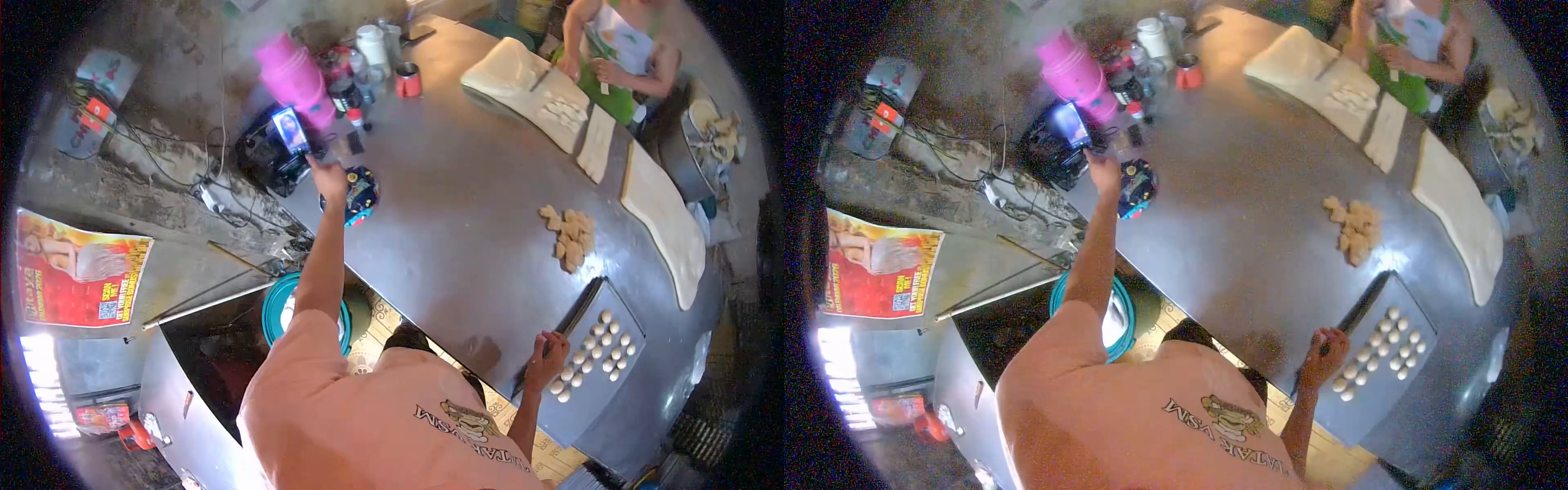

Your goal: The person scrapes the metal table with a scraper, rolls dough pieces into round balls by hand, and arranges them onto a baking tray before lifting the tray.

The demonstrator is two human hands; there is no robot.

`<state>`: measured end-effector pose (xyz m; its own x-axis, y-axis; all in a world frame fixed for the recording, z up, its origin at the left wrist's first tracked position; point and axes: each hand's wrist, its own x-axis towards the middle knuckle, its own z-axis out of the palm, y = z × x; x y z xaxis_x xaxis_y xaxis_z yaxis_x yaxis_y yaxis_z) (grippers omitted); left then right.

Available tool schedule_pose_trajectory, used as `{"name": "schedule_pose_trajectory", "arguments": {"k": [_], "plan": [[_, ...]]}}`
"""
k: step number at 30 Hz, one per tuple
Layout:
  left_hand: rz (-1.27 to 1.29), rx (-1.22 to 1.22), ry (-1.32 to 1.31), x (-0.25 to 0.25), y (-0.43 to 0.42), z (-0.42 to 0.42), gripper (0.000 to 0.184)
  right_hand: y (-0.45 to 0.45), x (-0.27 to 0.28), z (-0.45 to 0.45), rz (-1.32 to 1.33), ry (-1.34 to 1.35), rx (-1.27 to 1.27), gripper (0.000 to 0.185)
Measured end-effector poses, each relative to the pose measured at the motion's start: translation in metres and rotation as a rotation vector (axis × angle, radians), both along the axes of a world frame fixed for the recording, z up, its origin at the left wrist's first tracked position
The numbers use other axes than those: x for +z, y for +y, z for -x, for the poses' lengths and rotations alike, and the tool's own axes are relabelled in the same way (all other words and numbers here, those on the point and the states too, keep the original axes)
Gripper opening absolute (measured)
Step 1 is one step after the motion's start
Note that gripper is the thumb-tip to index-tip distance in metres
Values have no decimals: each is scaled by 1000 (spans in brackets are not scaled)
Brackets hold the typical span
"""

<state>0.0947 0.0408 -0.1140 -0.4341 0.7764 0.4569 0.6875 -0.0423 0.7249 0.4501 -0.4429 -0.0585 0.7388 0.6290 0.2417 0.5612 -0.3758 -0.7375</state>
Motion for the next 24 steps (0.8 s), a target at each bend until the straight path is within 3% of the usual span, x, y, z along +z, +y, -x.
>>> {"name": "schedule_pose_trajectory", "arguments": {"k": [2, 4, 6, 7, 9, 10, 12, 15, 19, 22, 23, 24], "plan": [[-78, -160, -529, -22, 58, 22, 77, 22, 16, 18, 1, 7, 35, 12], [-103, -142, -584, -76, 128, 50, 77, 37, 27, 29, 17, -33, 23, 11], [-125, -127, -640, -77, 138, 52, 77, 41, 33, 33, 39, -51, -1, 11], [38, -159, -881, -70, 138, 55, 74, 39, 30, 33, 47, -61, -6, 11], [74, -190, -1242, -48, 128, 46, 46, 29, 19, 33, 9, 30, -72, 11], [80, -190, -1247, -44, 124, 47, 46, 23, 15, 33, 14, 26, -75, 11], [203, -344, -1374, -40, 122, 52, 19, 20, 14, 36, 15, 10, -87, 11], [142, -241, -1381, -31, 120, 45, 8, 23, 23, 45, 85, -57, -80, 8], [198, -228, -1330, -30, 126, 45, 13, 26, 24, 50, 58, -72, -83, 8], [115, -262, -855, -44, 152, 46, 18, 28, 23, 53, 68, -36, -99, 8], [-113, -215, -740, -63, 175, 52, 32, 28, 23, 54, 87, -42, -86, 9], [-102, -204, -657, -43, 166, 54, 52, 26, 24, 55, 111, -49, -71, 9]]}}
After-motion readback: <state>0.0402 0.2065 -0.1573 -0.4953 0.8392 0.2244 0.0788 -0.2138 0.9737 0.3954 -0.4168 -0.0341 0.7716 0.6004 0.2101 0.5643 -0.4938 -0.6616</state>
